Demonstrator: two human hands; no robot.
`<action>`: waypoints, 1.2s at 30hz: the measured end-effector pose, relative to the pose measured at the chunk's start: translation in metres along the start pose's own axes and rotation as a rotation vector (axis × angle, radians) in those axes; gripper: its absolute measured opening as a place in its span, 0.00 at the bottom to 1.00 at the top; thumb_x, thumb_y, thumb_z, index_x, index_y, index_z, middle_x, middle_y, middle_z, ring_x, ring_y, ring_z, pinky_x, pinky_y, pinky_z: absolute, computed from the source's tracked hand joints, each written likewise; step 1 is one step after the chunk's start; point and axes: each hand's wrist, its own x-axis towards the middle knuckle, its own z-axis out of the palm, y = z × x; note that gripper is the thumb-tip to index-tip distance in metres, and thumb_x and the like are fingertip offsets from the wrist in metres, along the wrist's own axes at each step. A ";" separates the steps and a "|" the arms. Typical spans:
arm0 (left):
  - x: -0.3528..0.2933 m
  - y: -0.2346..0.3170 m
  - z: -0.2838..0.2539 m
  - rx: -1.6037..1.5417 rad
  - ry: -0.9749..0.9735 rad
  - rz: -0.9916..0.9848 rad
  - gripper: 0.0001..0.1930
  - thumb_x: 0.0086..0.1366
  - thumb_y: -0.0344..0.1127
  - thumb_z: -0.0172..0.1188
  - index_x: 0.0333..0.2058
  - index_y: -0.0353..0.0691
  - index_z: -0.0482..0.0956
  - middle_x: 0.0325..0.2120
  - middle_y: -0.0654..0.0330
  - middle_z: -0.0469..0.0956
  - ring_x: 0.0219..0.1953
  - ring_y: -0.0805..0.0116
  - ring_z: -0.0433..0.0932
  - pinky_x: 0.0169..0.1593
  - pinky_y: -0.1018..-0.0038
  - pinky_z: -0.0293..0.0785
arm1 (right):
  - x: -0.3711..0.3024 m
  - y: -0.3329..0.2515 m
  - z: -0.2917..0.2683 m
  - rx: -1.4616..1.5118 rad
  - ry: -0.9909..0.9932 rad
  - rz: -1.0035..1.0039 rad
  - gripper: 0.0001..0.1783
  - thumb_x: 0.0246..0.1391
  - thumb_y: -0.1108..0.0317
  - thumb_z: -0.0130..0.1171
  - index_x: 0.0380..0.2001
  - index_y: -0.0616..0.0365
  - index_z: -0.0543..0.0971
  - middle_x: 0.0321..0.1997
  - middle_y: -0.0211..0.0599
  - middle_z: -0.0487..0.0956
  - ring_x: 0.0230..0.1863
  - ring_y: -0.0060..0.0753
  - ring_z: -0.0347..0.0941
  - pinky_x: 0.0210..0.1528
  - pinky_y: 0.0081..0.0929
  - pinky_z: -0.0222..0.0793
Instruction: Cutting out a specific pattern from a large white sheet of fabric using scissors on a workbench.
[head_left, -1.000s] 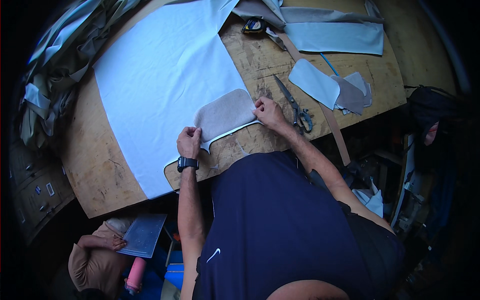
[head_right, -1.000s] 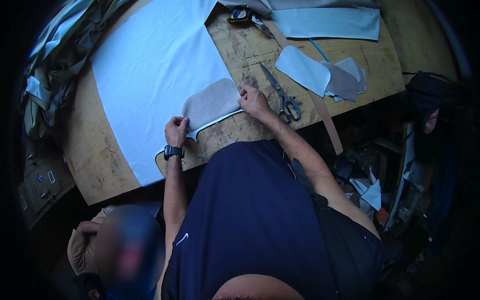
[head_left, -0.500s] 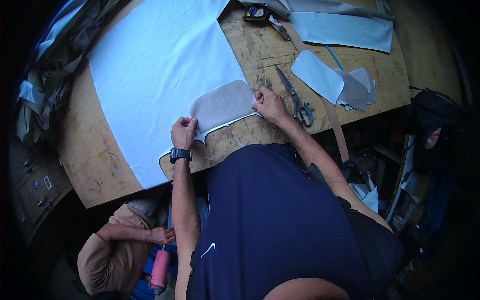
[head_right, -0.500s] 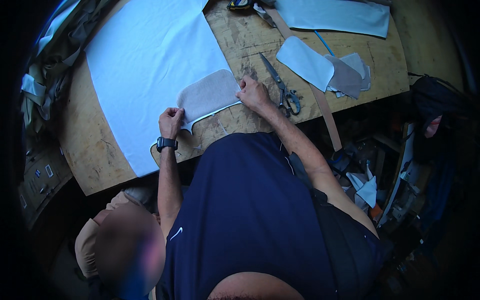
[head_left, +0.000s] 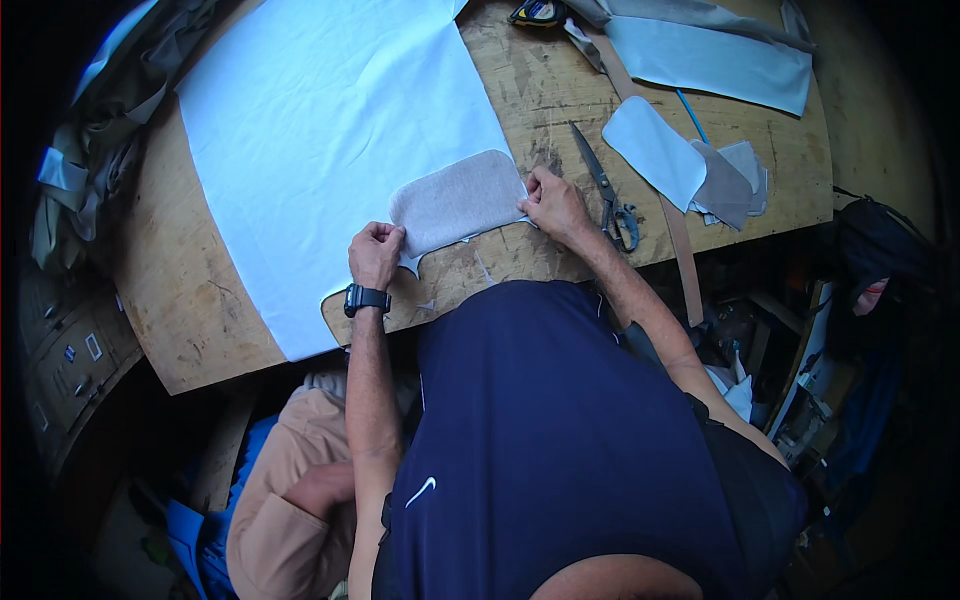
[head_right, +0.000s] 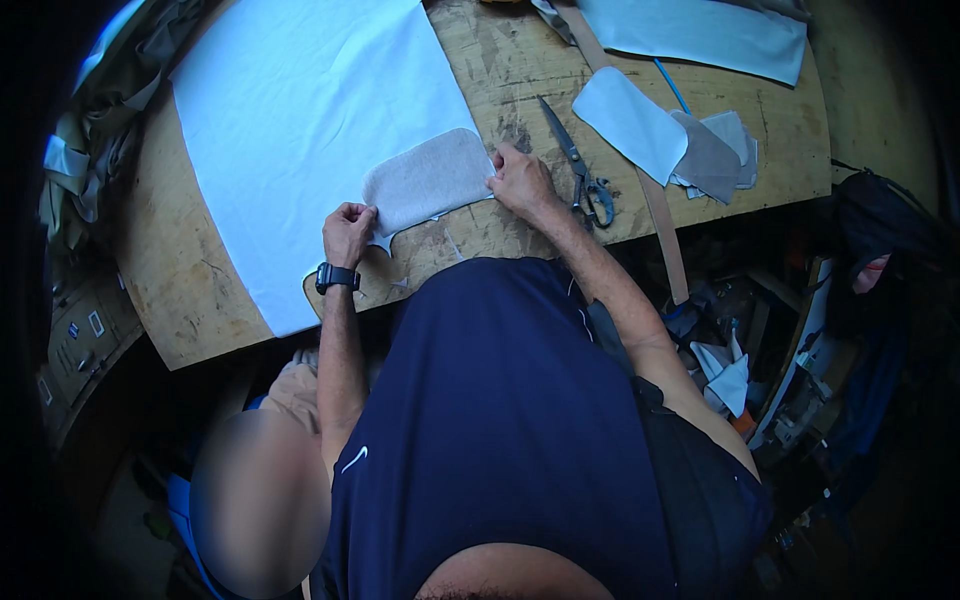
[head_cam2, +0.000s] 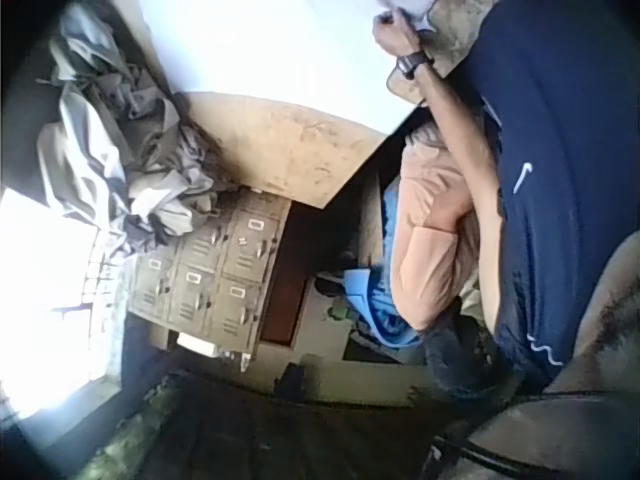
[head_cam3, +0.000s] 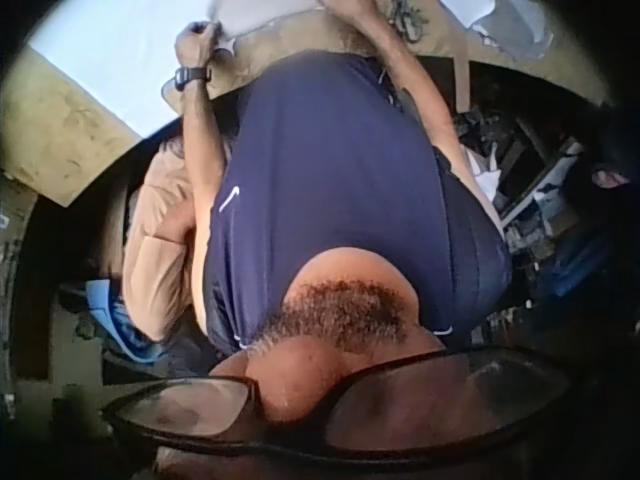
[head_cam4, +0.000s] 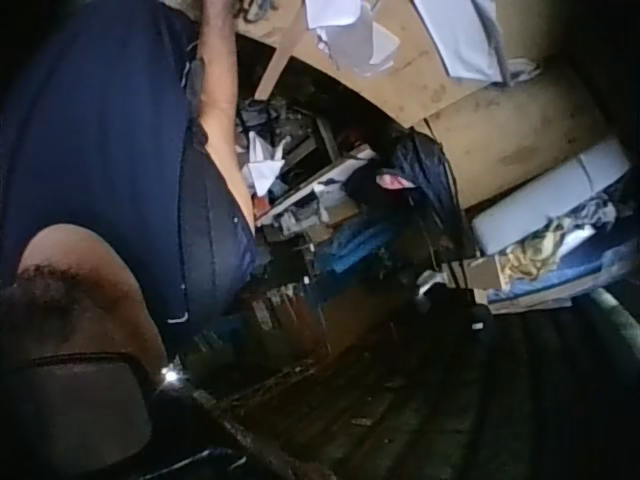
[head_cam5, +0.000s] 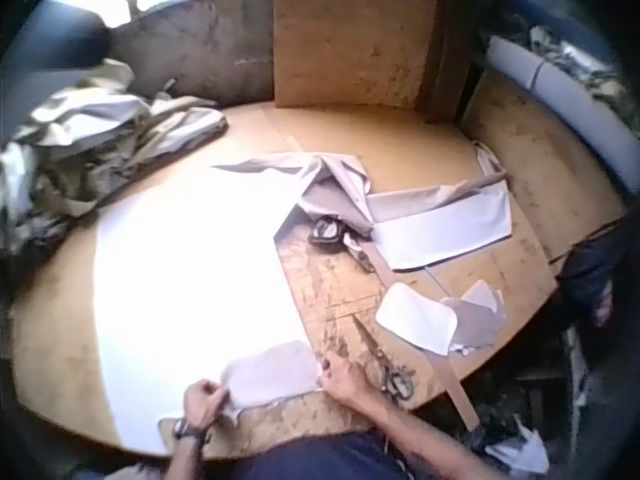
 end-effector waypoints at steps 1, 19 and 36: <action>0.000 0.000 0.000 0.000 -0.002 0.000 0.13 0.63 0.40 0.68 0.32 0.33 0.83 0.23 0.62 0.83 0.23 0.77 0.79 0.29 0.77 0.76 | 0.000 0.001 0.000 -0.001 0.000 0.002 0.15 0.48 0.70 0.72 0.35 0.60 0.75 0.26 0.37 0.81 0.31 0.34 0.81 0.36 0.34 0.76; -0.049 0.038 0.063 0.533 -0.041 0.865 0.24 0.63 0.28 0.55 0.57 0.53 0.77 0.44 0.58 0.73 0.43 0.58 0.74 0.48 0.63 0.71 | -0.001 -0.007 0.002 -0.018 -0.014 0.020 0.15 0.48 0.67 0.72 0.36 0.58 0.77 0.27 0.40 0.82 0.33 0.43 0.83 0.38 0.41 0.77; -0.045 0.028 0.069 0.546 0.017 0.968 0.23 0.66 0.31 0.50 0.59 0.52 0.77 0.45 0.58 0.73 0.43 0.61 0.74 0.47 0.64 0.69 | 0.003 -0.003 -0.001 -0.060 -0.060 0.038 0.16 0.49 0.66 0.73 0.35 0.59 0.76 0.26 0.35 0.79 0.31 0.32 0.78 0.37 0.33 0.75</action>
